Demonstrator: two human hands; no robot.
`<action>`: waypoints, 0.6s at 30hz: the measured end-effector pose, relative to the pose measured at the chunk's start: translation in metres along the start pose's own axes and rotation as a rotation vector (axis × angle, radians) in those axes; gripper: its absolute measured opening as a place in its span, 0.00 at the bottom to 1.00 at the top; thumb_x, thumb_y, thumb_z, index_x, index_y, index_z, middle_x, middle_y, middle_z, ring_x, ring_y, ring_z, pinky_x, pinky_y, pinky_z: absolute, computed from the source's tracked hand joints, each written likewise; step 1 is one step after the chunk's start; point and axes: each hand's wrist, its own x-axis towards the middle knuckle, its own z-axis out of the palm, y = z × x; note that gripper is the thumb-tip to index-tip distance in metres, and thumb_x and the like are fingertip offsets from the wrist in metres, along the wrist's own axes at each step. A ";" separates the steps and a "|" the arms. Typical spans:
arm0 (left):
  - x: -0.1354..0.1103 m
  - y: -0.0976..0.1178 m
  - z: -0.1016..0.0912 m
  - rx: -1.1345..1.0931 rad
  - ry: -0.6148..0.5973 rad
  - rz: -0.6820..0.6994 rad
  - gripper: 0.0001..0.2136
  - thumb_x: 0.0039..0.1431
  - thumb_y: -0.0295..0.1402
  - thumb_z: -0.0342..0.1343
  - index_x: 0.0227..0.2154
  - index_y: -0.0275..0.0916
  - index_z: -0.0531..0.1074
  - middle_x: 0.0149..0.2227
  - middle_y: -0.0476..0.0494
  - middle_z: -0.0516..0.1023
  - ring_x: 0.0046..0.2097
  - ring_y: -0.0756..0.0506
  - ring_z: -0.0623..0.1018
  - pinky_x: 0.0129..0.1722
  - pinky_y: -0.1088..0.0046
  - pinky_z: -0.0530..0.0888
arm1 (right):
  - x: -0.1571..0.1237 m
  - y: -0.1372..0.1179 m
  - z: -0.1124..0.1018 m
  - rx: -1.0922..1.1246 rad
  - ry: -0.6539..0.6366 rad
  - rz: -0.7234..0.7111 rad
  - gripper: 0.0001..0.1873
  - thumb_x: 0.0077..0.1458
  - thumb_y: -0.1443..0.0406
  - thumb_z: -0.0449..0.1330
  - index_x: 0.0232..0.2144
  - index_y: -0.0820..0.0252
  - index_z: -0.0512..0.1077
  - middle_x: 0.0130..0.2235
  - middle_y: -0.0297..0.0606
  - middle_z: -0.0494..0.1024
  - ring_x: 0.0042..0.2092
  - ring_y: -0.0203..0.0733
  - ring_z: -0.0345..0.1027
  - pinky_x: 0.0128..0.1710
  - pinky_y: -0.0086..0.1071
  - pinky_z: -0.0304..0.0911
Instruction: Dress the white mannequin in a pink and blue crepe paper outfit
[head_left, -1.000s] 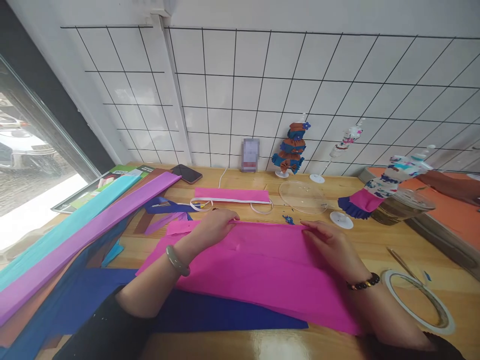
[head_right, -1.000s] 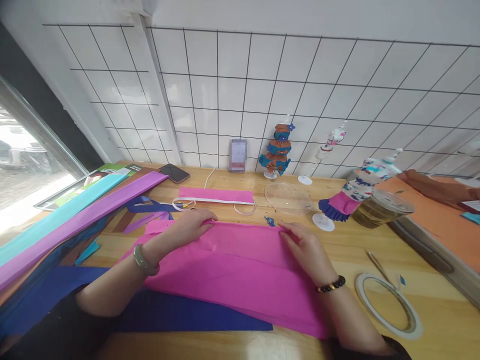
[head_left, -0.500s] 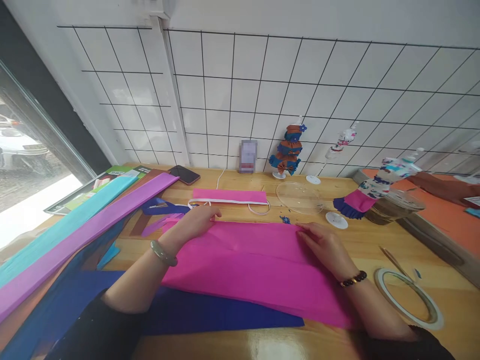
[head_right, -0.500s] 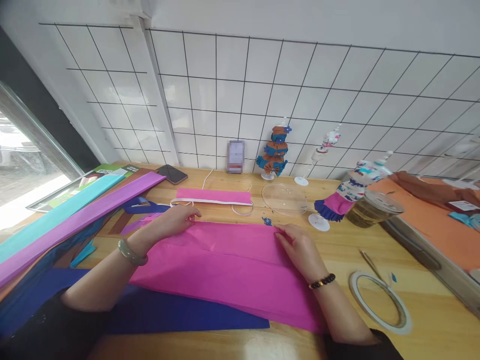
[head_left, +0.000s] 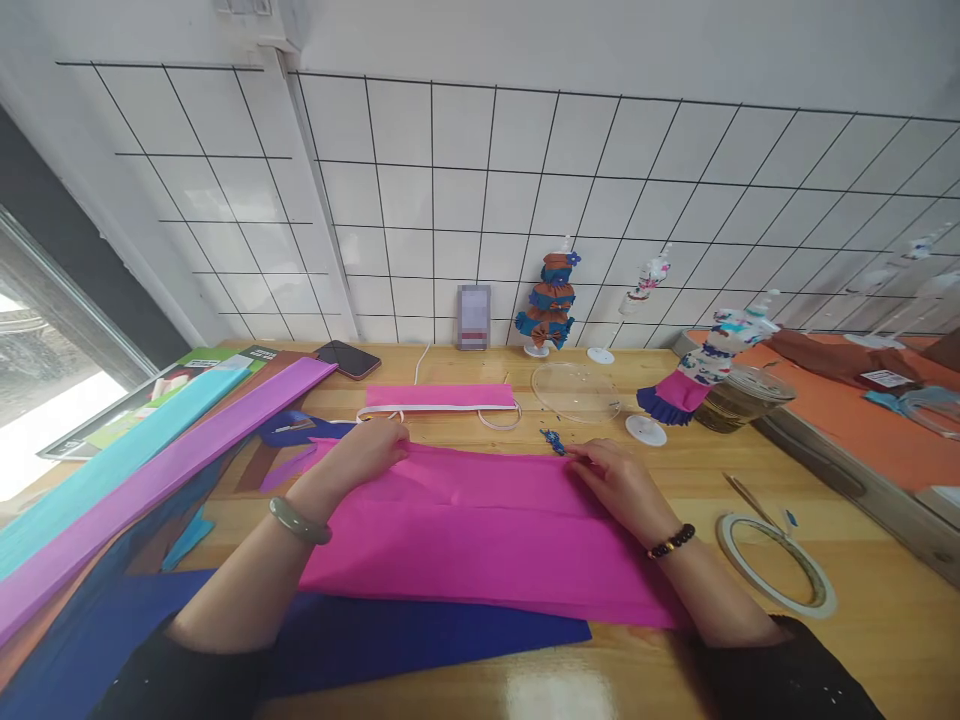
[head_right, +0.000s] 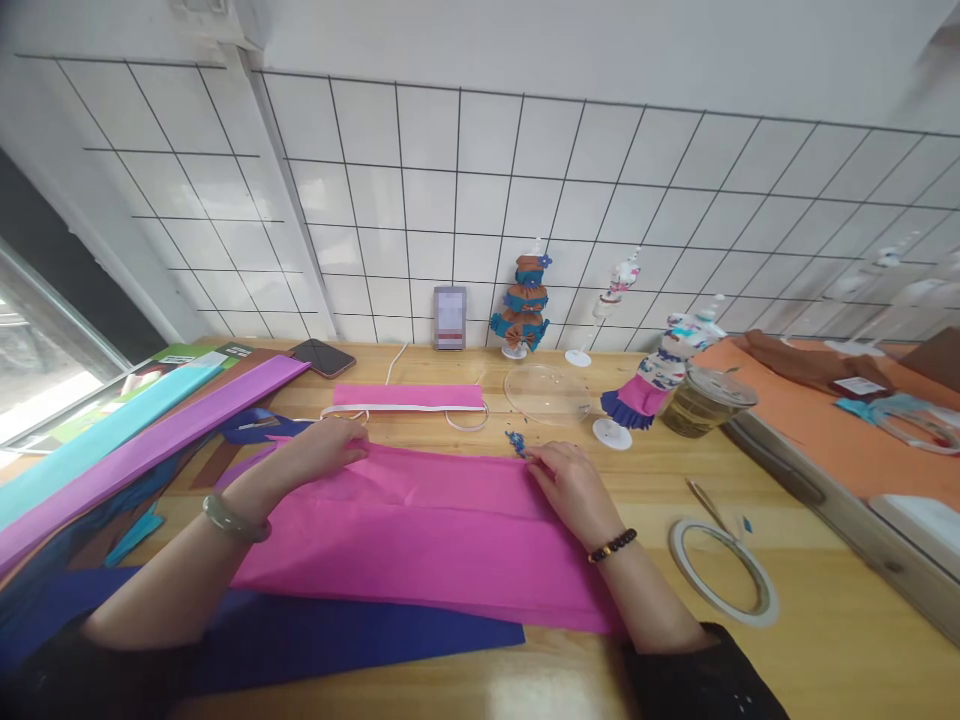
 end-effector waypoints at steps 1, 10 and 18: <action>0.000 -0.002 -0.001 0.003 0.007 0.001 0.08 0.53 0.29 0.47 0.23 0.37 0.68 0.29 0.44 0.74 0.35 0.45 0.72 0.31 0.72 0.62 | 0.000 0.000 0.000 0.000 -0.003 -0.005 0.10 0.58 0.63 0.53 0.37 0.59 0.73 0.36 0.41 0.77 0.38 0.44 0.69 0.39 0.40 0.64; -0.006 -0.012 -0.007 -0.016 0.085 -0.024 0.05 0.52 0.28 0.47 0.25 0.39 0.67 0.28 0.46 0.73 0.33 0.46 0.72 0.30 0.73 0.60 | 0.000 -0.002 0.001 -0.002 0.004 -0.022 0.12 0.58 0.64 0.52 0.42 0.60 0.71 0.35 0.41 0.76 0.37 0.44 0.68 0.39 0.39 0.64; -0.007 -0.015 -0.010 0.035 0.089 -0.048 0.08 0.54 0.30 0.45 0.28 0.40 0.70 0.32 0.45 0.76 0.37 0.44 0.74 0.33 0.72 0.62 | -0.001 0.000 0.001 -0.012 0.014 -0.019 0.10 0.58 0.64 0.52 0.39 0.58 0.72 0.35 0.42 0.75 0.38 0.44 0.68 0.38 0.39 0.64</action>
